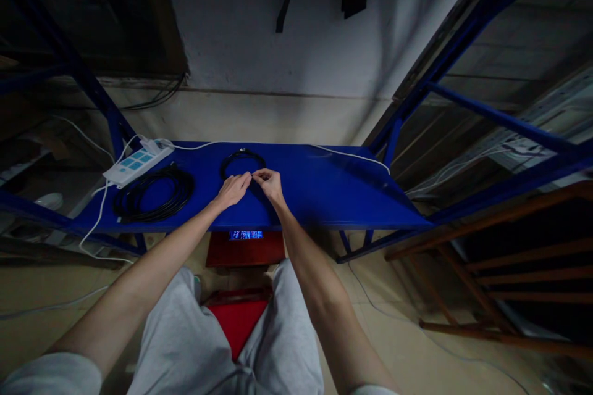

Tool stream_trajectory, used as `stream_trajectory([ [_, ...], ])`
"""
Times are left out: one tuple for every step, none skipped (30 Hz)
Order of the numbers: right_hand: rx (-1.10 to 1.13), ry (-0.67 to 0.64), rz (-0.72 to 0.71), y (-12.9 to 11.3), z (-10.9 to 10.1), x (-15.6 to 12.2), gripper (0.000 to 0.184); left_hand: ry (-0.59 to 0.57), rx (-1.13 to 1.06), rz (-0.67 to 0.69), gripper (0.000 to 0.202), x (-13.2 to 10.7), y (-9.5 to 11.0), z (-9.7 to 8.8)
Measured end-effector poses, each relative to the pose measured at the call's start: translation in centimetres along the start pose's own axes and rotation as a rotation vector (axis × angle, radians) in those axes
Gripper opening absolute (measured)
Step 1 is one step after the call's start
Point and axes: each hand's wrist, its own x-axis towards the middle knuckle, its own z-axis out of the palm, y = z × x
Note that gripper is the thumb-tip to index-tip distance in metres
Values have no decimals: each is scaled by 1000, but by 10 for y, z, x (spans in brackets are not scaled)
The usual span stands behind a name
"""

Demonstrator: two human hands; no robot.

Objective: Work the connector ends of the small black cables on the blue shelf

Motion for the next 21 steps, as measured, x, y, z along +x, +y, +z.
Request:
stream_trajectory([
  [13,-5,1,0,0,0,29,-5,-2,-5,42,0,-1,1],
  [24,-12,2,0,0,0,30,-7,-6,-11,41,0,-1,1],
  [32,-20,5,0,-1,0,31,-6,-12,-15,40,0,-2,2],
  [35,-29,8,1,-1,0,32,-3,-19,-16,41,0,-2,2],
  [36,-36,11,1,-1,0,33,2,-23,-14,41,-1,-1,3],
  [36,-38,14,1,-1,0,34,7,-23,-12,41,-1,-1,3],
  [39,-39,17,1,0,0,35,10,-17,-9,40,-2,0,3],
  [45,-37,20,1,0,-1,36,10,-8,-6,38,-3,0,3],
  [55,-33,20,2,0,-1,36,9,0,-1,36,-3,1,3],
  [66,-29,17,2,1,-1,37,8,6,3,34,-4,1,3],
  [76,-26,14,3,1,-1,37,5,7,9,34,-5,1,3],
  [84,-24,9,3,1,-1,37,5,3,14,33,-5,1,2],
  [89,-23,2,4,1,-1,38,7,-3,19,33,-5,1,2],
  [95,-21,-4,4,2,-1,38,10,-11,24,33,-5,1,2],
  [99,-20,-8,3,1,-1,38,13,-19,31,32,-5,1,2],
  [102,-18,-7,3,1,-1,39,15,-25,37,32,-5,1,2],
  [103,-16,-4,1,1,-1,39,18,-27,44,30,-5,0,2],
  [102,-12,3,0,1,-2,39,22,-27,52,29,-5,0,3],
  [100,-9,10,-2,1,-3,39,27,-24,60,28,-5,-1,4],
  [97,-5,13,-4,1,-4,39,34,-20,67,27,-5,-1,5],
  [93,-3,12,-5,1,-4,38,40,-16,72,27,-5,-1,5],
])
